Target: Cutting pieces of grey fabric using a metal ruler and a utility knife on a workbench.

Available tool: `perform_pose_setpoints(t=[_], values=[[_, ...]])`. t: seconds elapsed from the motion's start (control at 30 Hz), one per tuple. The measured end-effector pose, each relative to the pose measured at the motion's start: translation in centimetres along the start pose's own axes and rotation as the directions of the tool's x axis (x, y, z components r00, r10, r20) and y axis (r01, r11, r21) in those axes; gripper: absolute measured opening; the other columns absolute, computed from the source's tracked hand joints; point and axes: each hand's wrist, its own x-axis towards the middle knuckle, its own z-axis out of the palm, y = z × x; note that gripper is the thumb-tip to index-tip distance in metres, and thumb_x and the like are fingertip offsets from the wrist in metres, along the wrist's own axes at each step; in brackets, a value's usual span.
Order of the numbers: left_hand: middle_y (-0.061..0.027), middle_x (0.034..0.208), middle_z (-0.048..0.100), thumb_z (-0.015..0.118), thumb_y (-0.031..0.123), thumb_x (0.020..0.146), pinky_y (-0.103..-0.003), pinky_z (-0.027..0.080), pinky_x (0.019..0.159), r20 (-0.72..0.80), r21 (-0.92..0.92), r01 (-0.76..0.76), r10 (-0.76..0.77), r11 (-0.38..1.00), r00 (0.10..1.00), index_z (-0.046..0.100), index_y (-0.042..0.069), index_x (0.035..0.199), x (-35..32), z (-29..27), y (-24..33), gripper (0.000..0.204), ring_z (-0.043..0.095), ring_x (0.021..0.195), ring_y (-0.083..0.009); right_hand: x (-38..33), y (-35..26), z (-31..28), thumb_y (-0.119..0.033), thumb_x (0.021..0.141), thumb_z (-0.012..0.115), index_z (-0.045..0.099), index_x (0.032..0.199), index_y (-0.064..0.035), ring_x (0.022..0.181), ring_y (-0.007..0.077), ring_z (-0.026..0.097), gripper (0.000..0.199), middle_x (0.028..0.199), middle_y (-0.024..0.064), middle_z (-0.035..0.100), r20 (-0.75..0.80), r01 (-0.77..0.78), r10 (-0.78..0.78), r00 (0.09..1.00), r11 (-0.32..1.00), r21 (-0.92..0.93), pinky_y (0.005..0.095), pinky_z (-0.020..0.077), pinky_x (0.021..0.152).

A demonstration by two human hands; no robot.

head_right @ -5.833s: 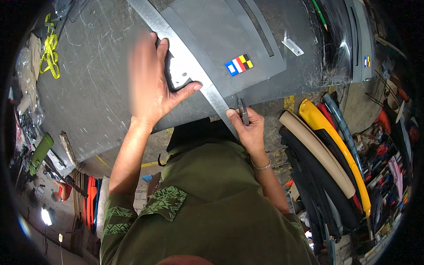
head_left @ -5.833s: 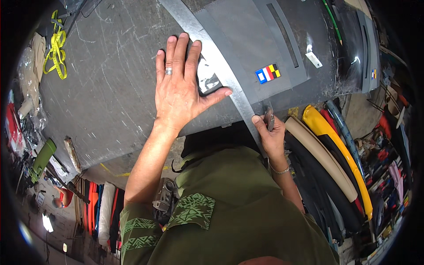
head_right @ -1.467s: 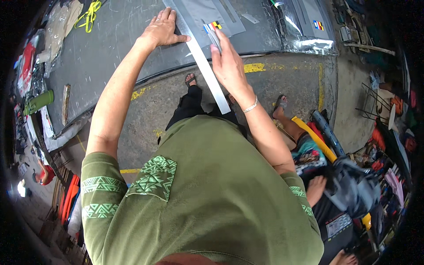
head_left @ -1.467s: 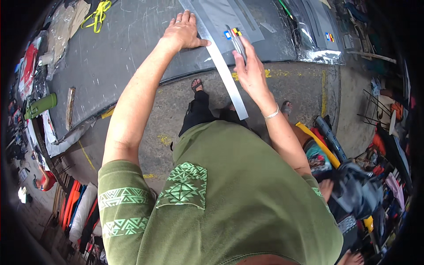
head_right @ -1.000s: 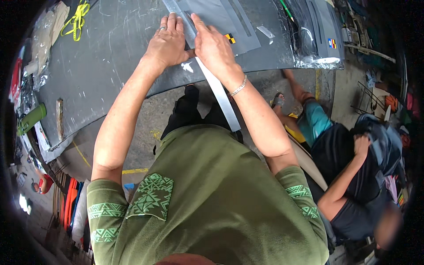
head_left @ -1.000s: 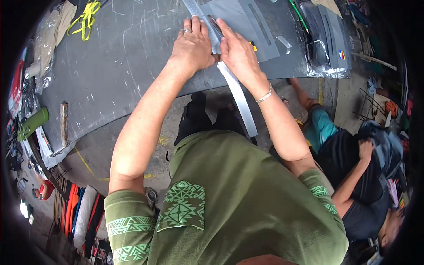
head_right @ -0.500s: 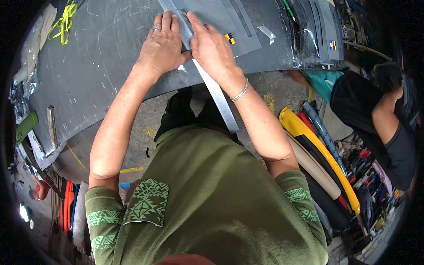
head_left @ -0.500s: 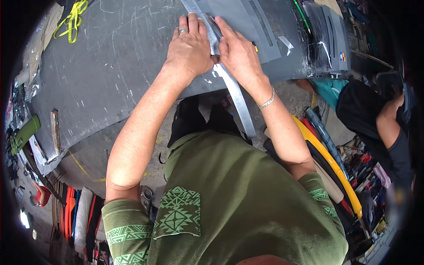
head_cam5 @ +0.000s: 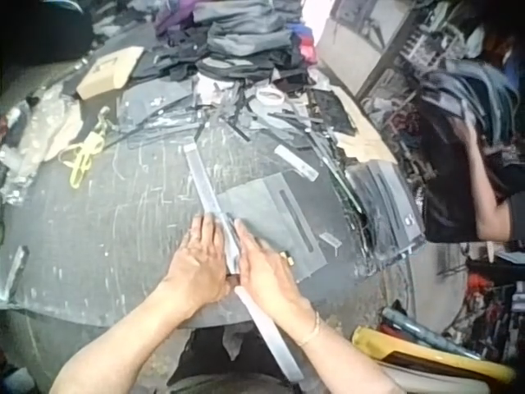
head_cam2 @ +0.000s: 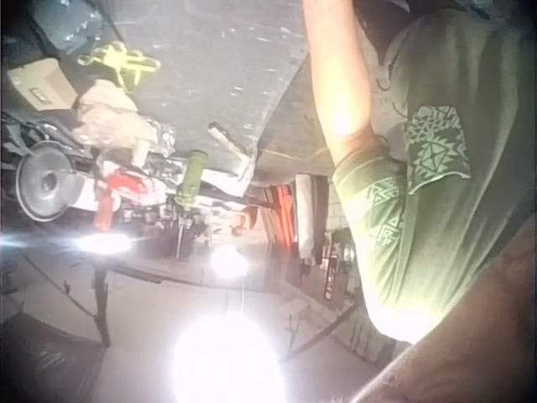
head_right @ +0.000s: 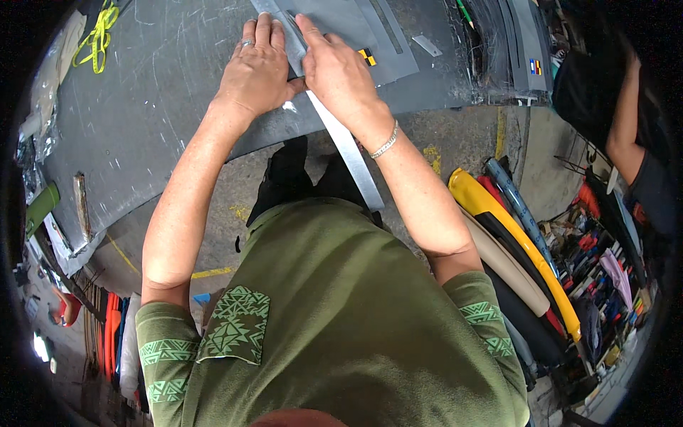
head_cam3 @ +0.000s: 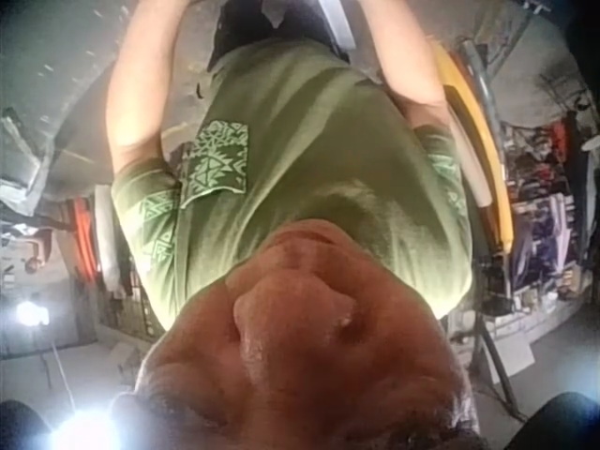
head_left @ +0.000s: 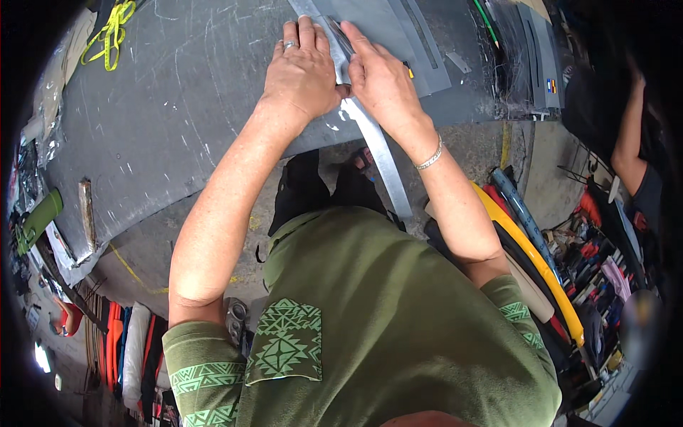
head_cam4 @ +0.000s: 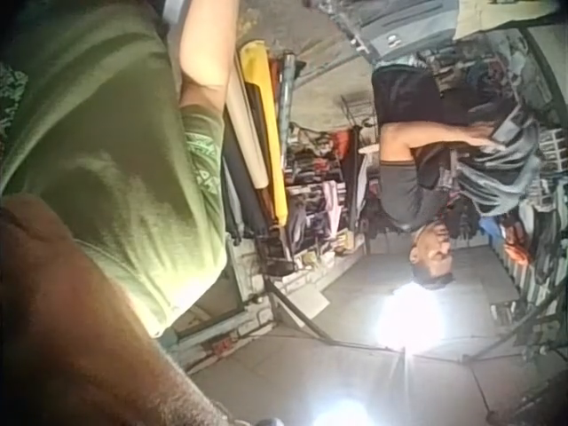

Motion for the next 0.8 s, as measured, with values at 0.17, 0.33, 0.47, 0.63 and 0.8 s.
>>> perform_pose_setpoints(t=[0.17, 0.33, 0.47, 0.63, 0.8], values=[[-0.0346, 0.155, 0.035, 0.083, 0.051, 0.079, -0.048, 0.042, 0.118, 0.007, 0.004, 0.000, 0.000, 1.000, 1.000, 0.034, -0.014, 0.150, 0.1, -0.2, 0.0, 0.108, 0.037, 0.147, -0.0473, 0.1, -0.3, -0.3, -0.012, 0.095, 0.059, 0.050, 0.150, -0.0148, 0.089, 0.0417, 0.068, 0.055, 0.102, 0.0213, 0.068, 0.008, -0.003, 0.003, 1.000, 1.000, -0.010, 0.0493, 0.0572, 0.080], [-0.0327, 0.160, 0.028, 0.079, 0.053, 0.083, -0.048, 0.034, 0.121, 0.115, -0.008, 0.019, -0.018, 1.000, 0.993, 0.033, -0.015, 0.151, 0.4, -0.3, 0.1, 0.107, 0.028, 0.150, -0.0469, 0.6, -0.8, -1.0, -0.012, 0.098, 0.055, 0.050, 0.151, -0.0167, 0.099, 0.0413, 0.068, 0.053, 0.109, 0.0220, 0.069, 0.126, -0.102, 0.102, 0.987, 0.995, -0.008, 0.0498, 0.0556, 0.089], [-0.0301, 0.163, 0.025, 0.078, 0.059, 0.081, -0.050, 0.033, 0.121, 0.123, 0.001, 0.055, -0.055, 0.998, 0.991, 0.030, -0.011, 0.153, 0.6, -0.6, 0.5, 0.112, 0.025, 0.152, -0.0452, 0.9, -1.5, -1.5, -0.011, 0.098, 0.055, 0.049, 0.151, -0.0145, 0.101, 0.0413, 0.068, 0.053, 0.109, 0.0225, 0.069, 0.145, -0.057, 0.065, 0.987, 0.997, -0.058, 0.0503, 0.0552, 0.089], [-0.0350, 0.157, 0.035, 0.058, 0.040, 0.093, -0.048, 0.033, 0.122, -0.392, -0.270, -0.304, 0.184, 0.914, 0.902, 0.037, -0.016, 0.148, -1.1, 1.9, -1.9, 0.081, 0.032, 0.149, -0.0473, 1.0, -1.8, -1.5, -0.010, 0.098, 0.055, 0.050, 0.150, -0.0136, 0.101, 0.0416, 0.068, 0.053, 0.108, 0.0224, 0.070, 0.134, -0.016, 0.029, 0.991, 0.995, -0.095, 0.0506, 0.0553, 0.090], [-0.0343, 0.159, 0.033, 0.060, 0.042, 0.093, -0.048, 0.031, 0.123, 0.296, 0.113, -0.002, -0.032, 0.994, 0.955, 0.035, -0.015, 0.150, 1.1, -3.2, 1.1, 0.085, 0.030, 0.151, -0.0466, 0.4, -1.4, -1.6, -0.011, 0.098, 0.055, 0.049, 0.150, -0.0143, 0.101, 0.0417, 0.068, 0.053, 0.107, 0.0220, 0.070, 0.140, -0.033, 0.051, 0.989, 0.991, -0.126, 0.0511, 0.0552, 0.090]])
